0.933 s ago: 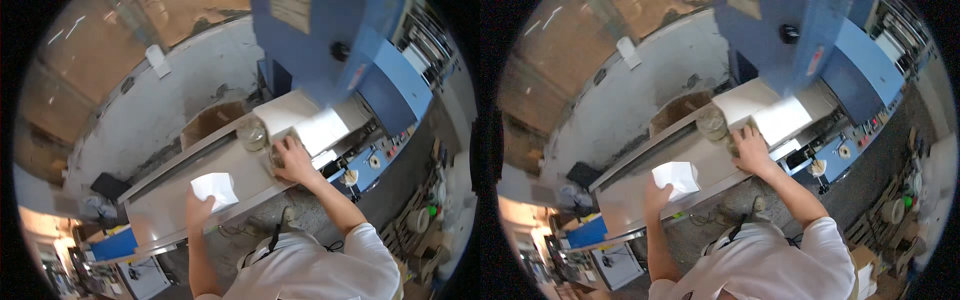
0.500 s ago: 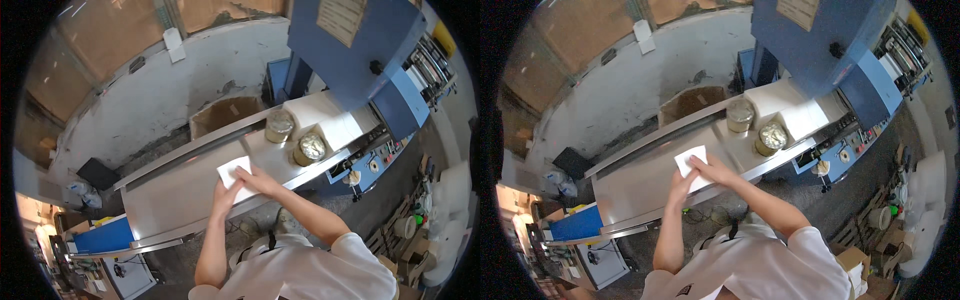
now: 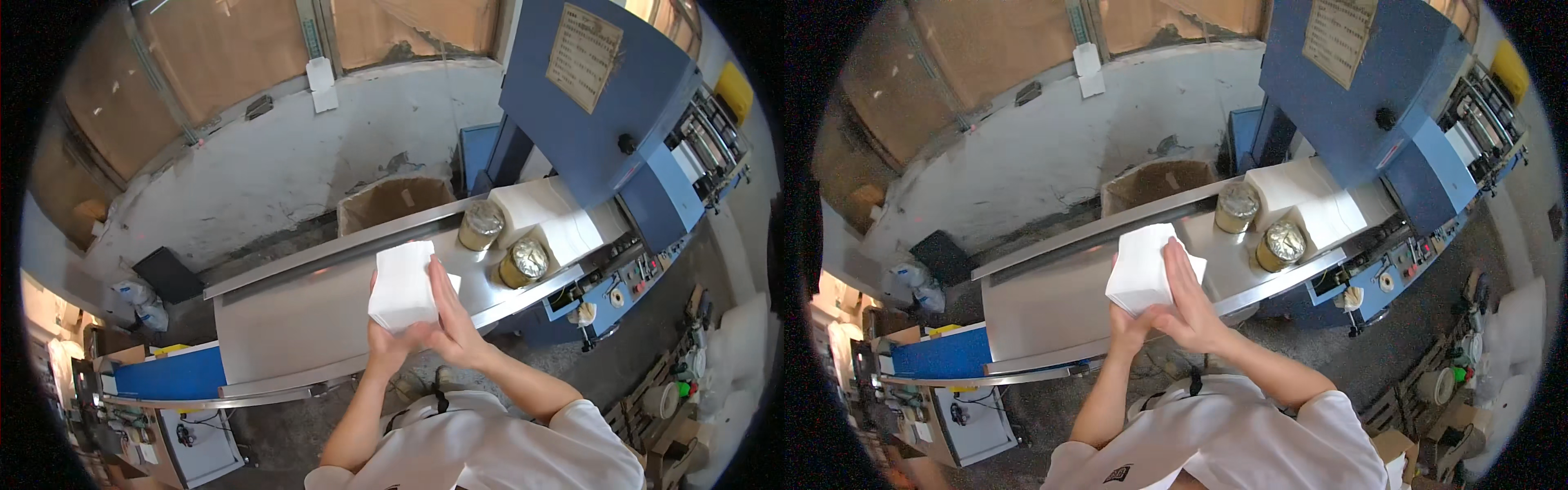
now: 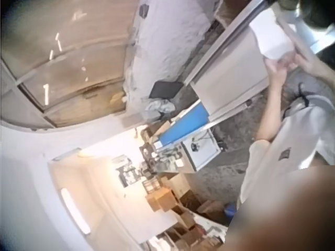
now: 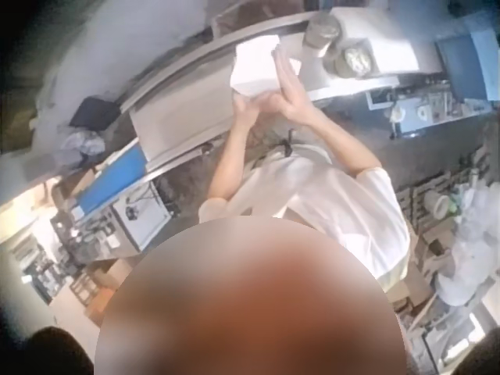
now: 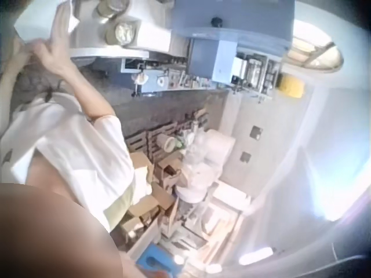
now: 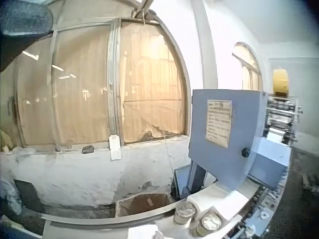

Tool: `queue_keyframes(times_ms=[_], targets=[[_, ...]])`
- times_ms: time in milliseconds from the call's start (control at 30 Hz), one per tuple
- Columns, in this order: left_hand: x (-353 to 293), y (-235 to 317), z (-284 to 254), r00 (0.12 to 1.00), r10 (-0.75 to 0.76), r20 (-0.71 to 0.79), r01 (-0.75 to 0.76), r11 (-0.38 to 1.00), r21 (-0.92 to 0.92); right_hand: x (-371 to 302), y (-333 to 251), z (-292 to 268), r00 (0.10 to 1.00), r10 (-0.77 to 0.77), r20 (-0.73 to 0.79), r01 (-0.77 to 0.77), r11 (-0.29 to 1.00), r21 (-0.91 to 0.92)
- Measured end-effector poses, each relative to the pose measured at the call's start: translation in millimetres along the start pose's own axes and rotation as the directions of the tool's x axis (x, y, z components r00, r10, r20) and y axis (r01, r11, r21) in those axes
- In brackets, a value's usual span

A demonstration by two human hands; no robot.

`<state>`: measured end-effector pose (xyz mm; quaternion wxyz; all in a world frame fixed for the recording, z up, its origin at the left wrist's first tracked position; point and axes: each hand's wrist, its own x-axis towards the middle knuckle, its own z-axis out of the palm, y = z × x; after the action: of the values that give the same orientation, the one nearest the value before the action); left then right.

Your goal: Organizing and packaging stacks of napkins from a production line.

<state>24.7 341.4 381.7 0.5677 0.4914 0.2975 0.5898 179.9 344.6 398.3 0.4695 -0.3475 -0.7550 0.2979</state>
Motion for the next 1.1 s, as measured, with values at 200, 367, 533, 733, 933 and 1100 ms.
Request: queue_keyframes(times_ms=[200, 367, 533, 733, 933, 1100], targets=[[-12.7, -9.9, 9.9, 0.998, -0.062, -0.031, 0.06, 0.996, -0.062, -6.8, -27.0, -38.4, 0.976, 0.046, 0.211, -0.037, 0.998, -0.046], [-44.7, -67.6, -12.5, 0.92, -0.391, -0.01, 0.333, 0.796, -0.506, 2.8, -55.2, -93.6, 0.869, 0.067, 0.49, -0.096, 0.995, 0.033], [-77.5, -77.0, 1.3, 0.925, -0.373, -0.079, 0.233, 0.716, -0.658, -8.0, -10.0, -129.8, 0.872, 0.467, 0.145, -0.487, 0.799, 0.353], [-105.1, -70.7, -10.4, 0.874, -0.471, 0.12, 0.4, 0.559, -0.726, -69.4, 38.3, -69.1, 0.657, 0.498, 0.566, -0.737, 0.266, 0.621], [-172.2, -17.2, -59.5, 0.785, -0.619, -0.022, 0.492, 0.645, -0.586, -79.6, -17.5, 16.0, 0.593, 0.618, 0.516, -0.794, 0.341, 0.504], [-298.1, 17.2, -144.3, 0.826, -0.539, -0.164, 0.482, 0.826, -0.291, -101.8, -76.5, 153.0, 0.591, 0.647, 0.482, -0.806, 0.493, 0.327]])
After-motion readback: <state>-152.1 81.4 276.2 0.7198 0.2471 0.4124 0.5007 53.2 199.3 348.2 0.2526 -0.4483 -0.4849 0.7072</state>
